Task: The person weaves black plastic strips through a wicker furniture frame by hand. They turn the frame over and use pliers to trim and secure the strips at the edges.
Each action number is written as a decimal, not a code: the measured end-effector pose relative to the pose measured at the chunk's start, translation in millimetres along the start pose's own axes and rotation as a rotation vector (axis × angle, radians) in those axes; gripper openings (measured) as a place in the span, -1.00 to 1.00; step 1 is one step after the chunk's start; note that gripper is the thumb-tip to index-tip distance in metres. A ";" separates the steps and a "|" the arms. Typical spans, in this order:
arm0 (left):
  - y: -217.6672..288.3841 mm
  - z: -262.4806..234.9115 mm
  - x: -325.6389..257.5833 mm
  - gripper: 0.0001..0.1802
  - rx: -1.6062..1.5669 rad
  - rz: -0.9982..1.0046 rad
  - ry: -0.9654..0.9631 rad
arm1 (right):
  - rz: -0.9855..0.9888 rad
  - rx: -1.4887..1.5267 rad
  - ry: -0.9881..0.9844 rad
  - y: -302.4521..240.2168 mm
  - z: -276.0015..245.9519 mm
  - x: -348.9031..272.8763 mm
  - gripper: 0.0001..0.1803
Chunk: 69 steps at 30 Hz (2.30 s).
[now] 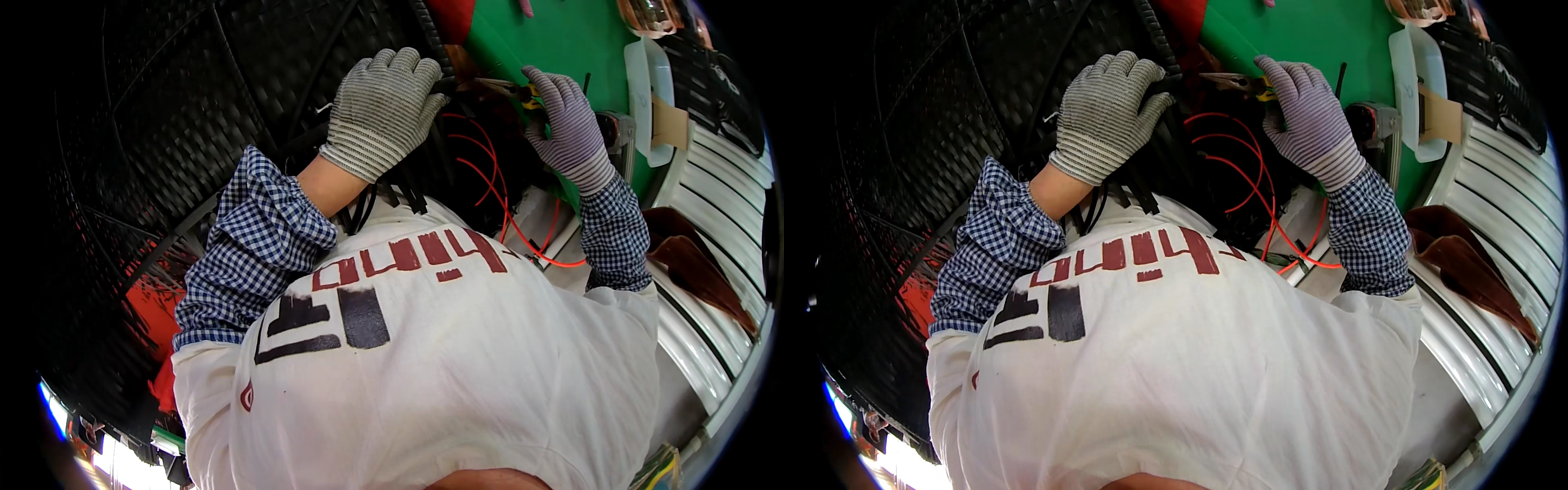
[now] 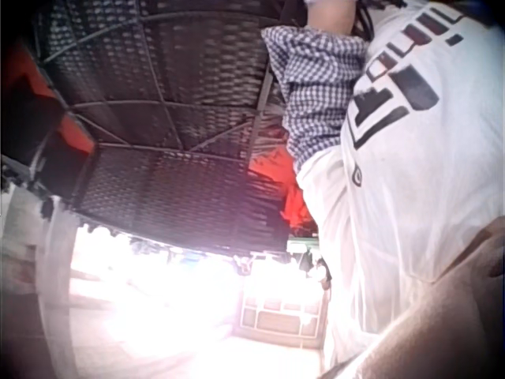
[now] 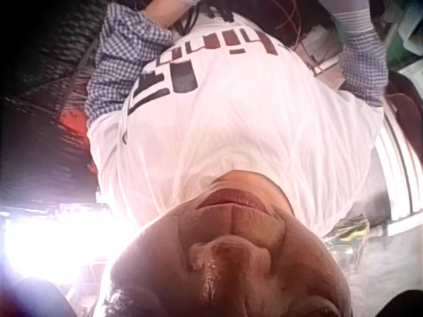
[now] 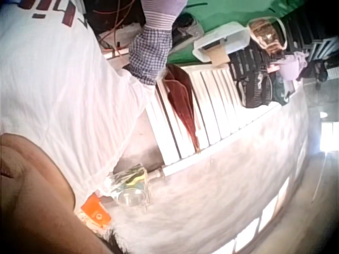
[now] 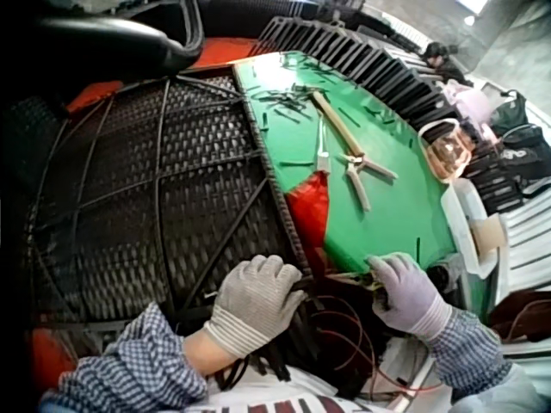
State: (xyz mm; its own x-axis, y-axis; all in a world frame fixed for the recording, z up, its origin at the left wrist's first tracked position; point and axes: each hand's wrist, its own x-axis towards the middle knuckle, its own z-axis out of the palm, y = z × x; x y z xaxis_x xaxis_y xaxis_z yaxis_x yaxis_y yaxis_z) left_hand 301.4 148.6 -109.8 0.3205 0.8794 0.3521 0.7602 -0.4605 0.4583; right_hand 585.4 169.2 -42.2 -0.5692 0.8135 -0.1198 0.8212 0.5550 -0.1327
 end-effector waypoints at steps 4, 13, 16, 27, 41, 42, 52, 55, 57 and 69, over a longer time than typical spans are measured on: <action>-2.6 4.0 -2.6 -0.70 0.021 -0.005 -0.016 | -0.026 -0.007 0.013 -3.2 7.9 2.2 -0.21; -10.4 12.2 -3.3 -0.70 0.023 0.016 -0.002 | 0.452 2.326 -0.118 -36.9 16.1 3.2 -0.32; -10.3 11.3 -1.5 -0.69 0.003 0.035 0.043 | 0.472 2.373 -0.130 -66.7 9.2 -1.0 -0.29; -16.2 12.4 -6.5 -0.69 0.009 0.019 0.035 | 0.124 0.429 0.161 -44.9 -7.2 5.2 -0.35; -28.3 29.7 -19.0 -0.69 0.042 0.020 0.025 | -0.210 -0.296 -0.005 -2.2 34.3 43.0 -0.20; -28.6 30.1 -18.3 -0.69 0.045 0.027 0.036 | -0.211 -0.294 -0.007 -1.3 35.8 45.2 -0.20; -39.4 31.4 -19.9 -0.67 0.028 0.011 0.053 | -0.306 -0.262 -0.018 11.3 51.2 69.2 -0.28; -48.1 32.8 -24.4 -0.64 0.029 0.007 0.057 | -0.312 -0.215 -0.045 8.2 57.5 75.9 -0.33; -50.9 27.7 -24.0 -0.62 0.041 0.014 0.049 | -0.318 -0.189 -0.055 5.6 60.1 77.4 -0.36; -40.1 2.9 -34.1 -0.59 0.086 0.037 0.021 | -0.203 0.156 0.012 -30.3 41.7 55.0 -0.49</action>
State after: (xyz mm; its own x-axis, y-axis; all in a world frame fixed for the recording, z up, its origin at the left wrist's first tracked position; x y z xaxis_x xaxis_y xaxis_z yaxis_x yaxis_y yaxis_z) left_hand 261.6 137.4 -142.6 0.3382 0.8588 0.3849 0.7942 -0.4799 0.3729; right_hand 527.4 189.9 -85.8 -0.7204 0.6906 -0.0633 0.6732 0.6746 -0.3029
